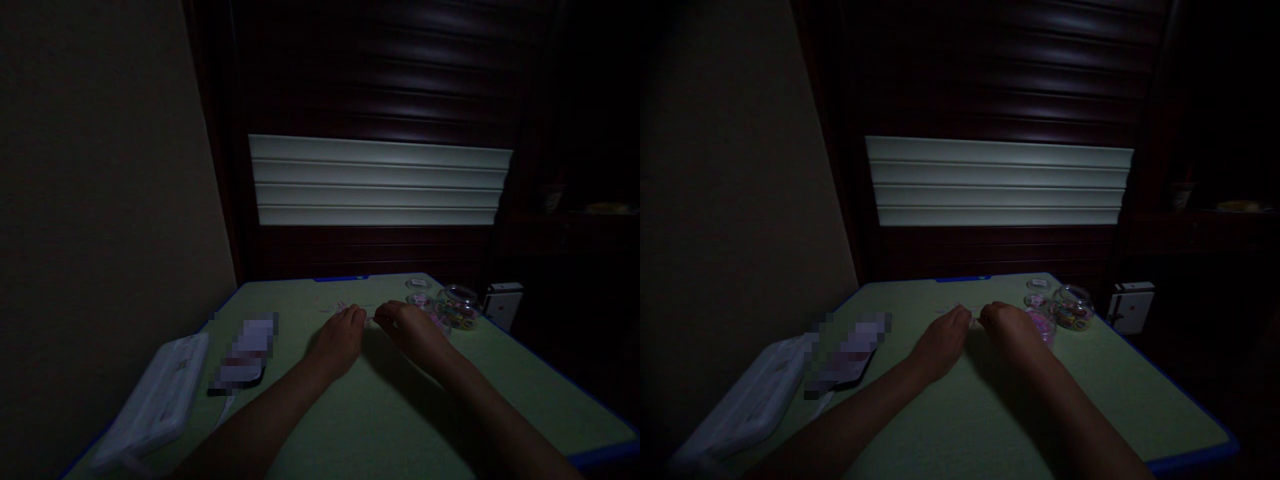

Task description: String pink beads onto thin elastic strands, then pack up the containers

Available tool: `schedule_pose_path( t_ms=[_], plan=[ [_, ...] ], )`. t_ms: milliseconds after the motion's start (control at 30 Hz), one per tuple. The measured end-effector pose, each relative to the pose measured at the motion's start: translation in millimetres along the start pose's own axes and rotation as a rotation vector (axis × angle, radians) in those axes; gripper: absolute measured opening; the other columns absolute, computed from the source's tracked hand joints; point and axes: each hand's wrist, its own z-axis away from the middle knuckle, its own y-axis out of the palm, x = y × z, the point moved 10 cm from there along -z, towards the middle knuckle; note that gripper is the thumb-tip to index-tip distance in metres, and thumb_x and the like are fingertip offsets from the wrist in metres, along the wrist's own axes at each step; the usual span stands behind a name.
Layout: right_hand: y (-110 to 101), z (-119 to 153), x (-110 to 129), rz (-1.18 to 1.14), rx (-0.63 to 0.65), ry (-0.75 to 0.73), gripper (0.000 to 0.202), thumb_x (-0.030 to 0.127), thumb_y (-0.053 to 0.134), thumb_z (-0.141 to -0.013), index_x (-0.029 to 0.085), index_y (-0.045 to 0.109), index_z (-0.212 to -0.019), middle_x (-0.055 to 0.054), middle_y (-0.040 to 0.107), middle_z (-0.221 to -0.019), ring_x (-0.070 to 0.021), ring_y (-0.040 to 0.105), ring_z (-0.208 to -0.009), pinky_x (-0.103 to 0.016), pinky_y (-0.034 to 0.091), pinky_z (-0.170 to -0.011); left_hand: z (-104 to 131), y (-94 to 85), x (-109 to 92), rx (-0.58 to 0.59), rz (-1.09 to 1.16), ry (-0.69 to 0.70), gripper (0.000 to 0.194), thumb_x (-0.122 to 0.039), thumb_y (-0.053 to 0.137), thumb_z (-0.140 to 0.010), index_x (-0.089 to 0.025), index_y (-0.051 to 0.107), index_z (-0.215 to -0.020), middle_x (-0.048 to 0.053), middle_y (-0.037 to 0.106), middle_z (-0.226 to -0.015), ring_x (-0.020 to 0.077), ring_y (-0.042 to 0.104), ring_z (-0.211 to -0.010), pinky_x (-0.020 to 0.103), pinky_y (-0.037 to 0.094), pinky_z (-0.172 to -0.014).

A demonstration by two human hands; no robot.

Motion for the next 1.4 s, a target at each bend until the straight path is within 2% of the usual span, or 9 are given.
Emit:
schedule_pose_path(
  t_ms=[533, 733, 1100, 1267, 1400],
  plan=[
    [-12, 0, -5, 0.014, -0.051, 0.037, 0.020, 0.018, 0.043, -0.084, 0.019, 0.063, -0.082, -0.005, 0.064, -0.082, -0.0133, 0.059, -0.073, -0.022, 0.037, -0.064, 1, 2.7, -2, -0.002, -0.038, 0.033, 0.017, -0.011, 0.029, -0.089, -0.017, 0.044, -0.096, 0.006, 0.051, -0.098, 0.0185, 0.049, -0.092, 0.033, 0.040, -0.086],
    [-23, 1, -24, 0.046, -0.097, 0.100, 0.022, 0.024, 0.043, -0.085, 0.020, 0.064, -0.088, -0.005, 0.065, -0.085, -0.0147, 0.059, -0.075, -0.023, 0.037, -0.063, 1, -0.4, -4, -0.040, -0.036, 0.064, 0.017, -0.014, 0.028, -0.091, -0.017, 0.044, -0.094, 0.006, 0.051, -0.097, 0.0182, 0.049, -0.090, 0.034, 0.041, -0.087],
    [-64, 20, -67, 0.257, -0.105, 0.288, 0.022, 0.019, 0.044, -0.080, 0.020, 0.066, -0.078, -0.007, 0.066, -0.081, -0.0161, 0.060, -0.071, -0.023, 0.033, -0.056, 1, 0.5, -1, -0.083, -0.062, 0.068, 0.016, -0.012, 0.030, -0.090, -0.016, 0.045, -0.093, 0.005, 0.052, -0.091, 0.0180, 0.051, -0.084, 0.033, 0.044, -0.081],
    [-67, 29, -79, 0.285, -0.040, 0.334, 0.023, 0.015, 0.042, -0.077, 0.019, 0.062, -0.065, -0.006, 0.064, -0.071, -0.0133, 0.057, -0.062, -0.022, 0.029, -0.052, 0, 0.7, -1, -0.072, -0.067, 0.062, 0.017, -0.011, 0.029, -0.090, -0.016, 0.046, -0.093, 0.005, 0.052, -0.092, 0.0182, 0.051, -0.084, 0.033, 0.044, -0.080],
    [-57, 35, -96, 0.234, 0.048, 0.405, 0.024, 0.019, 0.043, -0.077, 0.018, 0.060, -0.060, -0.005, 0.061, -0.065, -0.0120, 0.054, -0.056, -0.023, 0.027, -0.049, -1, 0.7, -1, -0.044, -0.057, 0.049, 0.018, -0.011, 0.029, -0.089, -0.016, 0.046, -0.092, 0.006, 0.053, -0.091, 0.0186, 0.052, -0.085, 0.033, 0.044, -0.079]
  ],
)
